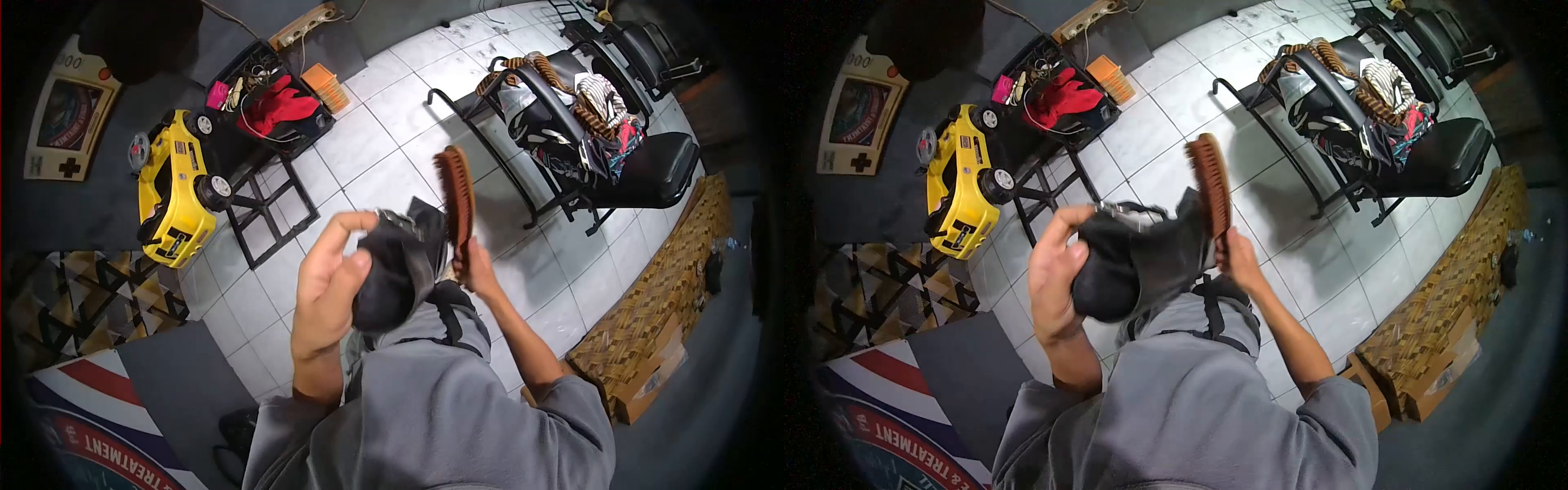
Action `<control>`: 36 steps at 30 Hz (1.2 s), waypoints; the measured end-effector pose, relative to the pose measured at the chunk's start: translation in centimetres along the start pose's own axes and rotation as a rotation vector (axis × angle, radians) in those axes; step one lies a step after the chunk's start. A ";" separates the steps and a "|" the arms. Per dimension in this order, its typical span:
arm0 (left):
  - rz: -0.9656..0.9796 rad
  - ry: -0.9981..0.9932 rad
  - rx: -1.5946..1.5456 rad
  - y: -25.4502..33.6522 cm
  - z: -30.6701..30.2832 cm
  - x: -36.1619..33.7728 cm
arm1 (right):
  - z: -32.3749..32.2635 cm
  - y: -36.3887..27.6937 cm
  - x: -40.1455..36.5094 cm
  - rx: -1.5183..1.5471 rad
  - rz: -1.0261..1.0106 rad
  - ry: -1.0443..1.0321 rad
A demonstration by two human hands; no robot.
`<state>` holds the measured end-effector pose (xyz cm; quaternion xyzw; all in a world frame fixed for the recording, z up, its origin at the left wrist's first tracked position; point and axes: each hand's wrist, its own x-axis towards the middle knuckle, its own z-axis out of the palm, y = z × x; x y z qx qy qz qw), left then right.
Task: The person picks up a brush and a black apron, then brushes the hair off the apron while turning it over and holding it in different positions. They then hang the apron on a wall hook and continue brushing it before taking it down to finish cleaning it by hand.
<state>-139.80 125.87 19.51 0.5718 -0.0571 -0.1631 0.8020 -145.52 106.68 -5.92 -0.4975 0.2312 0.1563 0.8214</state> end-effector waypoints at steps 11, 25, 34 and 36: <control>0.150 0.178 -0.063 -0.1 -2.8 0.5 | -7.8 13.5 6.0 -1.641 0.317 -0.122; 0.204 0.403 -0.226 -1.0 -5.3 0.7 | 7.2 -3.1 -2.8 -0.032 -0.067 -0.424; 0.354 0.514 -0.385 -0.9 -5.9 2.1 | -6.2 13.4 6.3 -1.590 0.272 0.023; 0.353 0.603 -0.398 -1.0 -5.8 2.7 | -5.9 13.9 6.3 -1.479 0.159 -0.049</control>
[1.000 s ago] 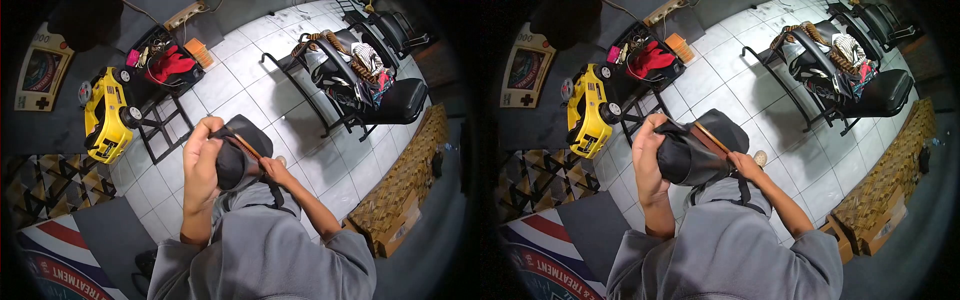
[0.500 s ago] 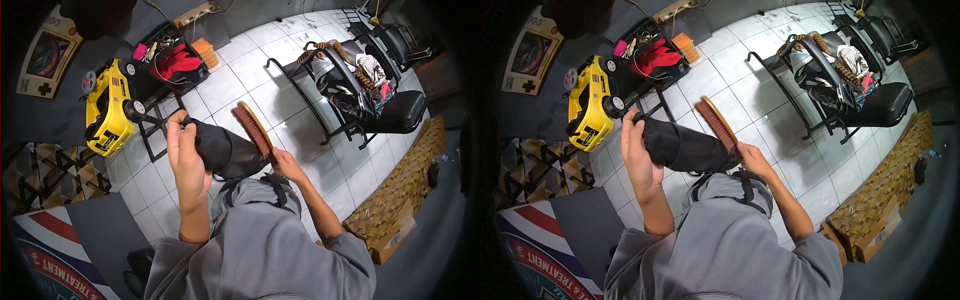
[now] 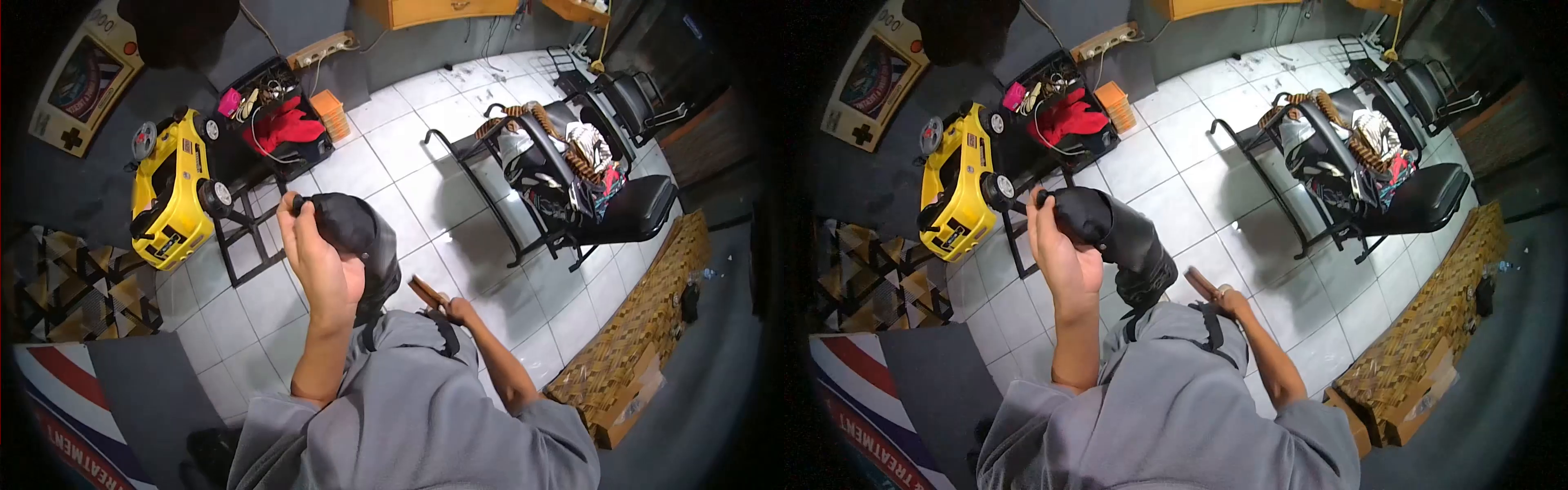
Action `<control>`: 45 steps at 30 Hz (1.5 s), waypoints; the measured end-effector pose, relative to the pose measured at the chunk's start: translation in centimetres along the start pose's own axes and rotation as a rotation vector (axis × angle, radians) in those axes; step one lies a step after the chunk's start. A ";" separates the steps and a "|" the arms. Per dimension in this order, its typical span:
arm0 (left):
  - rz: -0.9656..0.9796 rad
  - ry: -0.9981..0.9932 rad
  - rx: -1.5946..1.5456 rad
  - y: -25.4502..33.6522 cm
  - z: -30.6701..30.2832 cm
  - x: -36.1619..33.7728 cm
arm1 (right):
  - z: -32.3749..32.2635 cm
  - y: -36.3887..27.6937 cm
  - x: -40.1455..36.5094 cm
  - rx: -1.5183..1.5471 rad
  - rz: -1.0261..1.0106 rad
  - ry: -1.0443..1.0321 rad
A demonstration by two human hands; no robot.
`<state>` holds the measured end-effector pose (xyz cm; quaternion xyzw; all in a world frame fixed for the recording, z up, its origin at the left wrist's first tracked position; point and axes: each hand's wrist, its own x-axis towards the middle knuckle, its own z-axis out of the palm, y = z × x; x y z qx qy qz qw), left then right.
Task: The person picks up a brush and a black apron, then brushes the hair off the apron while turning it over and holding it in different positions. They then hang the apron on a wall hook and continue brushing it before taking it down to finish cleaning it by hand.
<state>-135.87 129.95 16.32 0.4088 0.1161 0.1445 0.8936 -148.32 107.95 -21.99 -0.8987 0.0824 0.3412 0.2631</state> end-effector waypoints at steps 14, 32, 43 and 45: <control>0.084 0.170 -0.221 -3.8 0.5 1.1 | -6.0 -16.1 -4.5 0.936 -0.356 0.330; 0.103 -0.061 -0.354 -2.5 3.4 -1.0 | -5.3 -15.3 -3.5 1.018 -0.214 0.397; -0.043 -0.079 -0.031 -4.4 -3.2 -1.8 | -7.9 -17.1 -9.2 1.067 -0.421 0.495; -0.139 -0.149 -0.031 -5.1 -5.1 -3.3 | -11.2 -21.8 -12.5 1.025 -0.509 0.638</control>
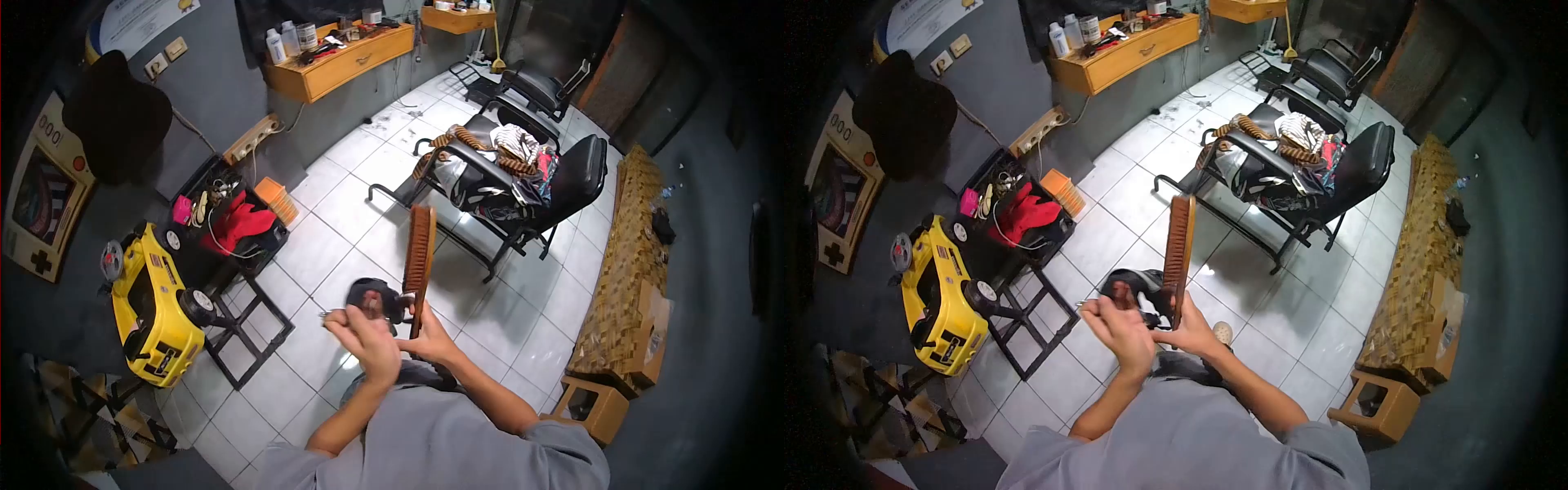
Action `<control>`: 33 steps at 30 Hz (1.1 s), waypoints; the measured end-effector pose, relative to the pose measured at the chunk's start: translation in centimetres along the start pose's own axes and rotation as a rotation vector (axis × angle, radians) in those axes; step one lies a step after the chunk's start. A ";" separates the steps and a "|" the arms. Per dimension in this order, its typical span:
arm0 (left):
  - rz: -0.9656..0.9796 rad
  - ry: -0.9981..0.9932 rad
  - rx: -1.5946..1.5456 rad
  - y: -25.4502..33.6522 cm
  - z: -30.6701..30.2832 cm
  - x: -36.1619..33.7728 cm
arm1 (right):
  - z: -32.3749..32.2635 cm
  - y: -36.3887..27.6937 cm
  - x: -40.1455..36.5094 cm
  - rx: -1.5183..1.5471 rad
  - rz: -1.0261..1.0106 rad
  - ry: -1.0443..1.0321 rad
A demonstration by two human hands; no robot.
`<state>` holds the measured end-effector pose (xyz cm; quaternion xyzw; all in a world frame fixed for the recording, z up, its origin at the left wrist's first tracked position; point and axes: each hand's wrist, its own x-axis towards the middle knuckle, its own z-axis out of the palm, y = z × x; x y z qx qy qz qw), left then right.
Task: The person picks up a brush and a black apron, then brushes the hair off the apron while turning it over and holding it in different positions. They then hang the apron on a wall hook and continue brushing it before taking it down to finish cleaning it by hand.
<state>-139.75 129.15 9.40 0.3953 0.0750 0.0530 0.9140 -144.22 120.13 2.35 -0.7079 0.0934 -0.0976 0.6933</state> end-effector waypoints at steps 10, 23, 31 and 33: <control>-0.278 -0.479 0.518 0.6 -11.0 -0.9 | 3.0 2.7 -1.0 -0.319 0.005 0.319; -0.170 -0.728 1.849 3.7 -17.6 1.9 | 2.6 0.0 -6.1 -0.777 0.218 -0.216; -0.129 -0.946 1.375 -3.0 -21.1 3.6 | -0.7 0.0 -3.5 -0.858 0.187 -0.122; -0.417 -1.080 1.207 -2.4 -19.3 4.1 | -1.6 0.7 -3.0 -0.765 0.211 -0.076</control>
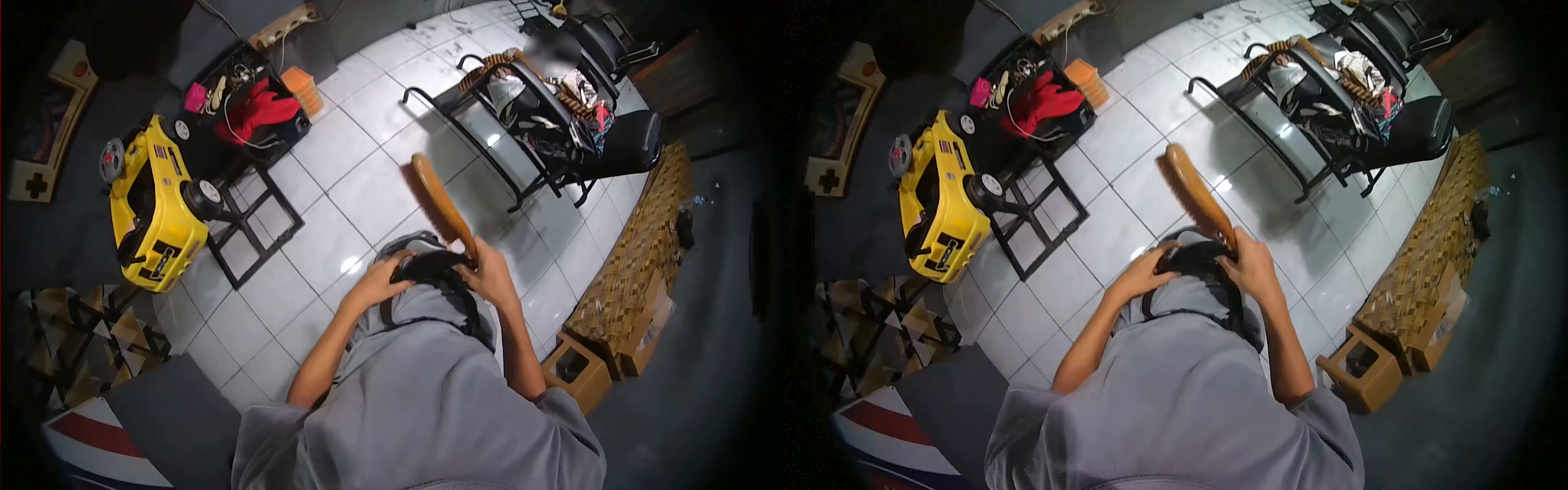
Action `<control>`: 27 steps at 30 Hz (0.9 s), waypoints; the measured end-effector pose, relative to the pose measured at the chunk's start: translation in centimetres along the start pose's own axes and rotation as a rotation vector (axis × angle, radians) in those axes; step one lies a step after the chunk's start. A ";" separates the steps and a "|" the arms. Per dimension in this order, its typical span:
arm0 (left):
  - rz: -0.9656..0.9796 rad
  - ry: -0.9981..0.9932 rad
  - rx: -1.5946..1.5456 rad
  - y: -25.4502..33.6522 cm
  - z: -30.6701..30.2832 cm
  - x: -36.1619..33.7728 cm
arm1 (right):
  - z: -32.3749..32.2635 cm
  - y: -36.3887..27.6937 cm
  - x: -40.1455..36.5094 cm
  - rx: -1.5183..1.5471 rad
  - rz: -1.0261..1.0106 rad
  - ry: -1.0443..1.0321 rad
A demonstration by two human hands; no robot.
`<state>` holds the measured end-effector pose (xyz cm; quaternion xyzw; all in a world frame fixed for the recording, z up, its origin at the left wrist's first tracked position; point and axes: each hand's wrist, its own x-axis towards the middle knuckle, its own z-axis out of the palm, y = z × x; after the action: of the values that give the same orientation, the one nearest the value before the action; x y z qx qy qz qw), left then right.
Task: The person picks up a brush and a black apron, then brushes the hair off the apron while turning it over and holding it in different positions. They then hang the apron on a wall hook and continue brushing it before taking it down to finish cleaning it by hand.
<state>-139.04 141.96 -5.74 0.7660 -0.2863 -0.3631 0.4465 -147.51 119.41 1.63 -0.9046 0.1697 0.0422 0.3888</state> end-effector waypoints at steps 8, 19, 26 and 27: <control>0.117 -0.087 0.100 -3.1 2.5 3.1 | -1.4 3.8 -0.1 0.373 0.065 0.095; 0.306 0.113 0.424 -1.0 2.6 5.7 | -4.3 6.8 0.6 0.068 0.087 0.106; 0.104 0.243 0.577 -0.6 1.5 9.9 | -2.9 12.4 4.0 -0.320 0.166 -0.008; 0.115 0.389 0.539 -0.4 0.9 11.3 | -2.3 12.1 5.2 -0.342 0.148 0.085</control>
<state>-133.27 133.04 -9.82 0.8940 -0.3242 -0.0957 0.2940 -146.91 108.56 -6.20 -0.9435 0.2425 0.0609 0.2176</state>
